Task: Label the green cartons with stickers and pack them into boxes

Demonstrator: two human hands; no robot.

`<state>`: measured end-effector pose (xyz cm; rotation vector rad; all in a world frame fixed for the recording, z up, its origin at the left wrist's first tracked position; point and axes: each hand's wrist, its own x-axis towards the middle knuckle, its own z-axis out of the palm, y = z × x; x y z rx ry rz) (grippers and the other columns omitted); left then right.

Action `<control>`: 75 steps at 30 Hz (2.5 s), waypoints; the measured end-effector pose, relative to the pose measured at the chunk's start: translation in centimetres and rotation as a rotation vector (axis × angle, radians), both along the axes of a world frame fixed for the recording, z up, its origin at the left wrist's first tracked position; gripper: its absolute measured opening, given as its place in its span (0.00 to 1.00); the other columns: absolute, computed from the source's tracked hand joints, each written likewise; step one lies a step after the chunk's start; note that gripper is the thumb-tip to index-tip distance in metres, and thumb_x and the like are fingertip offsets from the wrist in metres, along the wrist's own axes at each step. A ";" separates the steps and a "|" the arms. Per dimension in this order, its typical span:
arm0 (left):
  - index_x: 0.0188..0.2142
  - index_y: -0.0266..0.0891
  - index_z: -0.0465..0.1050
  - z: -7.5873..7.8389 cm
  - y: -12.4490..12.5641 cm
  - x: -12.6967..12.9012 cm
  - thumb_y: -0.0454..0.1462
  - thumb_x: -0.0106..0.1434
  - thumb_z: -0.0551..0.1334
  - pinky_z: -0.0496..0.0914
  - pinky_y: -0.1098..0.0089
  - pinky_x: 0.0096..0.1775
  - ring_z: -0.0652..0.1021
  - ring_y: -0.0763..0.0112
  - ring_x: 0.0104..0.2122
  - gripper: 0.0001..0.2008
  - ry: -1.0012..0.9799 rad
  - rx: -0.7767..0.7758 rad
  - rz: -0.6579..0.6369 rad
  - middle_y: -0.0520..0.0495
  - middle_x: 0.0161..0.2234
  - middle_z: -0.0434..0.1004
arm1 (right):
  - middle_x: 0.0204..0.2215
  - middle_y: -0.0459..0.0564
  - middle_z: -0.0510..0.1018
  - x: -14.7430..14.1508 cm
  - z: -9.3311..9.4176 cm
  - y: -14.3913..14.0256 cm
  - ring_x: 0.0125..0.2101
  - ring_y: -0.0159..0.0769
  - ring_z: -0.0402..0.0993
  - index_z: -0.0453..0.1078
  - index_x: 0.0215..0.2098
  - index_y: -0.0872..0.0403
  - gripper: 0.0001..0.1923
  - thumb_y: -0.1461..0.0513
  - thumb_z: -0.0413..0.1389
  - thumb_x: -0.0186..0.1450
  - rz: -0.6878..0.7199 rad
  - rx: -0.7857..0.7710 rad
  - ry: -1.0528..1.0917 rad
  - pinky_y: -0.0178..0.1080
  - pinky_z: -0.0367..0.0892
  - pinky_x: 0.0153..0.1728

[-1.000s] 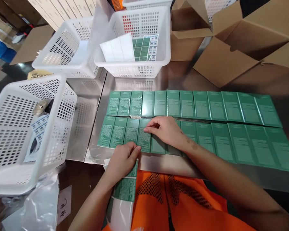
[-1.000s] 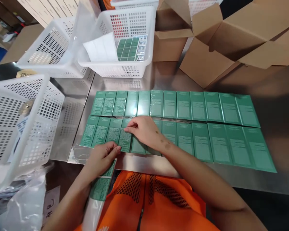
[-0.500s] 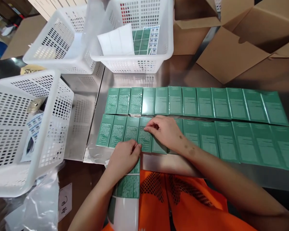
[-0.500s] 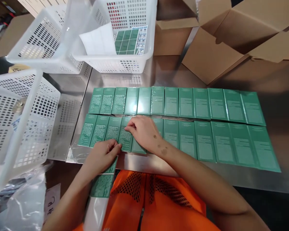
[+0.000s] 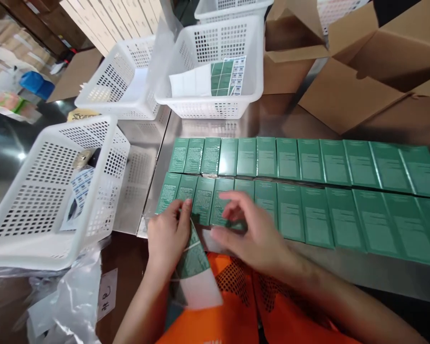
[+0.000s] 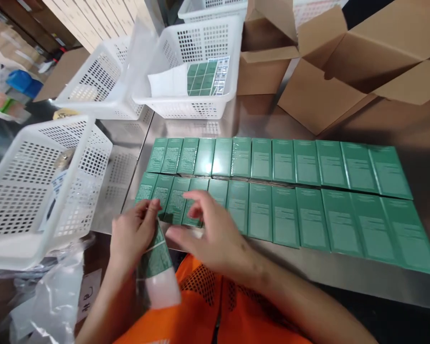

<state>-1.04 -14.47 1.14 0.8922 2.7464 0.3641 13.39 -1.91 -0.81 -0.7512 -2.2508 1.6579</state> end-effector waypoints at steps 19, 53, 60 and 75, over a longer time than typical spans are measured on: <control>0.14 0.43 0.57 -0.2 1.8 -0.5 0.49 0.70 0.47 0.53 0.67 0.24 0.60 0.71 0.16 0.28 0.320 0.428 0.387 0.53 0.11 0.57 | 0.38 0.43 0.82 0.6 -2.6 -3.7 0.36 0.34 0.76 0.75 0.42 0.51 0.08 0.68 0.59 0.66 -0.155 0.996 0.520 0.43 0.63 0.36; 0.21 0.42 0.63 -2.7 4.2 3.0 0.44 0.66 0.54 0.56 0.69 0.29 0.66 0.70 0.22 0.18 -0.592 -0.041 -0.385 0.54 0.18 0.65 | 0.31 0.44 0.74 1.9 -3.6 4.6 0.29 0.31 0.71 0.75 0.30 0.53 0.07 0.60 0.62 0.66 -0.303 0.419 -0.093 0.36 0.61 0.32; 0.20 0.42 0.61 -2.3 4.7 3.3 0.42 0.65 0.54 0.53 0.69 0.28 0.64 0.70 0.21 0.17 -0.558 -0.099 -0.383 0.54 0.17 0.62 | 0.32 0.46 0.75 2.0 -4.0 4.4 0.30 0.33 0.71 0.75 0.30 0.53 0.08 0.59 0.61 0.66 -0.299 0.475 -0.138 0.37 0.62 0.31; 0.18 0.42 0.54 0.7 3.3 1.7 0.47 0.67 0.55 0.54 0.70 0.26 0.59 0.73 0.19 0.24 -0.052 0.218 -0.043 0.57 0.14 0.53 | 0.42 0.53 0.73 2.8 -1.7 1.4 0.35 0.37 0.75 0.62 0.58 0.51 0.28 0.53 0.61 0.63 -0.342 0.096 0.117 0.37 0.73 0.29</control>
